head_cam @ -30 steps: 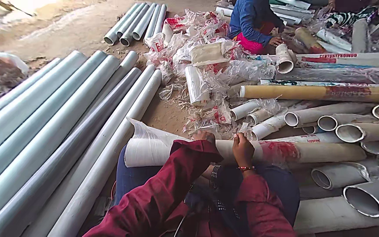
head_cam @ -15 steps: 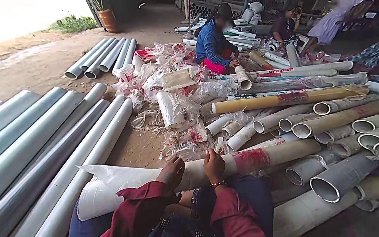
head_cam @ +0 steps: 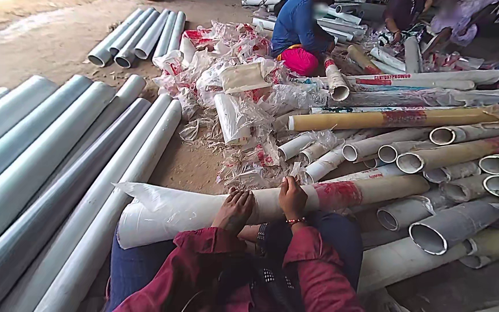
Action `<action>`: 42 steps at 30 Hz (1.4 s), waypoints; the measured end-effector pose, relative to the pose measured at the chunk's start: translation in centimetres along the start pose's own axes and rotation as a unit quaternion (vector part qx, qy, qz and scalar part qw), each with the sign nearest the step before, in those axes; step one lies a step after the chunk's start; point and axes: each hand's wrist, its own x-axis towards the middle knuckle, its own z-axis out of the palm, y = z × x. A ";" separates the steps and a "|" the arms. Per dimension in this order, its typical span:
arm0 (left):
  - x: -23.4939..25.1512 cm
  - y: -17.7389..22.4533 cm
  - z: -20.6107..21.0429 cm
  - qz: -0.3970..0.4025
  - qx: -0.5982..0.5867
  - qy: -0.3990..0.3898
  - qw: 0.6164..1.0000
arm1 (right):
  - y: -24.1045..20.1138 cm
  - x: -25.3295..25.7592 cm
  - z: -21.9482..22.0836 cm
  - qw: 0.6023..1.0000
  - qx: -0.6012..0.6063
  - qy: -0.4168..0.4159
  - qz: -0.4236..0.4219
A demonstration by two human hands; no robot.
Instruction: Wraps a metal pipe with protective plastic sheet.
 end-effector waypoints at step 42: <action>2.3 0.7 -5.5 -0.139 -0.075 -0.278 0.947 | -6.7 -4.5 -6.4 0.944 0.011 -0.323 0.072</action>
